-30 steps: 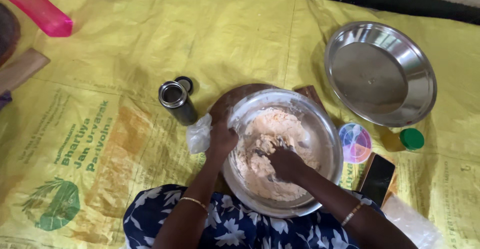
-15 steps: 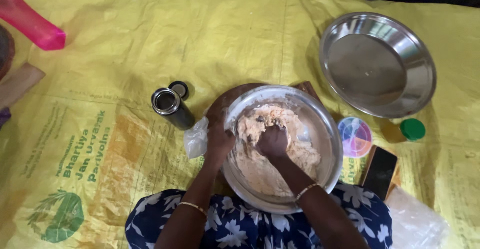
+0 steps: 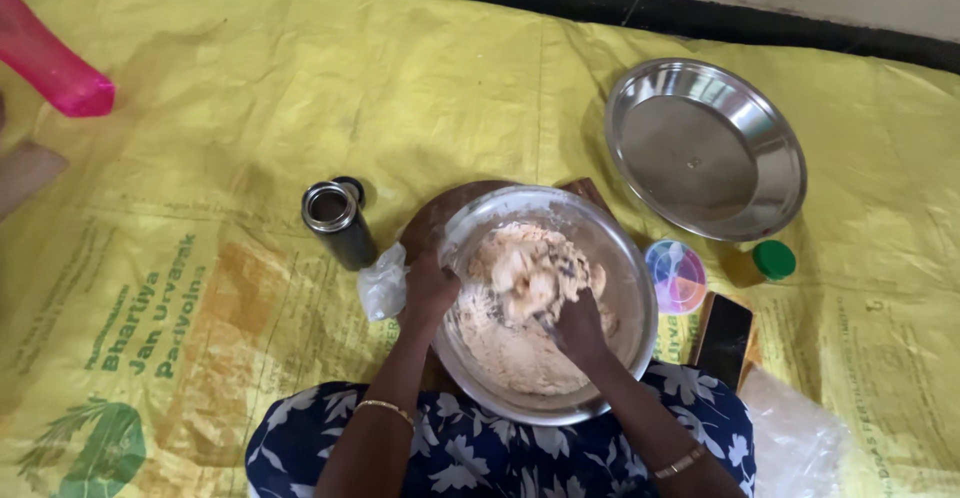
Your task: The person kneads dough in a large metal bowl using both hands. They occasionally add water from a black thermos to adjust the dough's consistency.
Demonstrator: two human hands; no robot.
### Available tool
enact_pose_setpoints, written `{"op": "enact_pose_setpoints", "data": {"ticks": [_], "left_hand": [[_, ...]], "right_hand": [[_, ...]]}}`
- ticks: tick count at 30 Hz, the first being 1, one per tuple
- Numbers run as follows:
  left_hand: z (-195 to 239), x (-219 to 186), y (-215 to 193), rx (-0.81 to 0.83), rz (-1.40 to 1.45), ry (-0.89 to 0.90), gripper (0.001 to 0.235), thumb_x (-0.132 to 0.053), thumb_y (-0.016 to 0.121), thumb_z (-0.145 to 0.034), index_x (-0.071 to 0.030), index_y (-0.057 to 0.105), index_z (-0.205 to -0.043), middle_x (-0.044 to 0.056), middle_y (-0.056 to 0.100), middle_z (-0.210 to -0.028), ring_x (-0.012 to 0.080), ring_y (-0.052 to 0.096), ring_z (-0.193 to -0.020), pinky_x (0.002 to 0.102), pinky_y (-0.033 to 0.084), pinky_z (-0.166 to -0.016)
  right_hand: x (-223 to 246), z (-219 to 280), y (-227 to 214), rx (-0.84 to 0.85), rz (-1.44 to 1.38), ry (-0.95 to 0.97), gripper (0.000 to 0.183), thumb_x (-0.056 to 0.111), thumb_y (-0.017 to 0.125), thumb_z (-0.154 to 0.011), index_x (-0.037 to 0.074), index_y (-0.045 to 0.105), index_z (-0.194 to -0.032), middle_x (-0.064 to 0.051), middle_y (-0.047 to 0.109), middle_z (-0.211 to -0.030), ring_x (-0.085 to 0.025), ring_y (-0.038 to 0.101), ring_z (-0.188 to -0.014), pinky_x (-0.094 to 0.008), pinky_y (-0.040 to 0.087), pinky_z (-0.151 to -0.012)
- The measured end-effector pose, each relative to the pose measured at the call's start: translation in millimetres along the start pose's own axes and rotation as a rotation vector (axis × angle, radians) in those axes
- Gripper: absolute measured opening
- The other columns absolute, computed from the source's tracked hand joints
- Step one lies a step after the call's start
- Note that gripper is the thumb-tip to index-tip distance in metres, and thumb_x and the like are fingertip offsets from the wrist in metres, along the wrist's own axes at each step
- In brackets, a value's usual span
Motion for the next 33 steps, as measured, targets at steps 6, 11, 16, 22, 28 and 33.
{"op": "enact_pose_setpoints", "data": {"ticks": [6,11,16,22,28,33], "left_hand": [[-3.9,-1.0,1.5,0.000,-0.014,0.001,0.077,-0.007,0.061,-0.080,-0.013,0.042,-0.155,0.029,0.070,-0.113,0.0466,0.068,-0.104,0.053,0.054,-0.094],[-1.1,-6.1,-2.3,0.014,-0.021,-0.022,0.077,-0.006,0.060,-0.081,-0.013,0.041,-0.155,0.029,0.069,-0.116,0.0456,0.068,-0.107,0.052,0.053,-0.096],[4.4,-7.9,-3.8,-0.045,0.022,0.024,0.072,-0.006,0.060,-0.083,-0.010,0.043,-0.153,0.029,0.065,-0.128,0.0457,0.064,-0.115,0.052,0.051,-0.099],[5.1,-10.8,0.5,-0.070,0.047,0.042,0.071,-0.006,0.061,-0.082,-0.013,0.047,-0.151,0.028,0.068,-0.124,0.0462,0.067,-0.109,0.053,0.053,-0.095],[4.1,-14.1,6.5,-0.023,-0.019,0.027,0.071,-0.005,0.061,-0.081,-0.008,0.048,-0.150,0.030,0.069,-0.116,0.0469,0.067,-0.107,0.053,0.054,-0.096],[5.0,-16.4,2.7,-0.040,-0.008,0.059,0.072,-0.002,0.061,-0.077,-0.005,0.048,-0.148,0.031,0.068,-0.117,0.0487,0.066,-0.105,0.054,0.053,-0.092]], "right_hand": [[-9.8,29.2,-29.6,0.413,-0.012,-0.129,0.050,0.022,0.084,-0.067,-0.002,0.069,-0.109,-0.025,0.062,-0.123,-0.034,0.061,-0.111,-0.045,0.052,-0.096],[-43.7,-36.2,-17.6,0.257,-0.217,0.188,0.048,0.038,0.080,-0.083,-0.001,0.066,-0.107,-0.022,0.069,-0.108,-0.032,0.069,-0.100,-0.045,0.056,-0.094],[-23.2,-30.9,39.8,0.082,-0.144,-0.123,0.037,0.032,0.072,-0.083,0.000,0.069,-0.102,-0.022,0.070,-0.107,-0.039,0.067,-0.106,-0.049,0.055,-0.097],[-58.1,30.1,-12.4,0.793,-0.391,0.305,0.064,0.056,0.067,-0.086,0.001,0.063,-0.119,-0.022,0.070,-0.110,-0.032,0.076,-0.102,-0.046,0.062,-0.097],[-35.5,-11.3,6.4,0.646,-0.224,-0.361,0.057,0.030,0.083,-0.083,-0.012,0.061,-0.115,-0.029,0.062,-0.114,-0.042,0.061,-0.107,-0.054,0.053,-0.086],[-15.8,-34.1,36.3,0.581,0.030,-0.367,0.032,0.020,0.080,-0.072,-0.002,0.071,-0.093,-0.022,0.068,-0.099,-0.038,0.066,-0.099,-0.048,0.055,-0.089]]}}
Point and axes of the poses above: each hand's wrist, its own z-axis away from the middle knuckle, its own y-axis out of the palm, x = y × z, the point moved 2 cm from there along -z, towards the middle knuckle
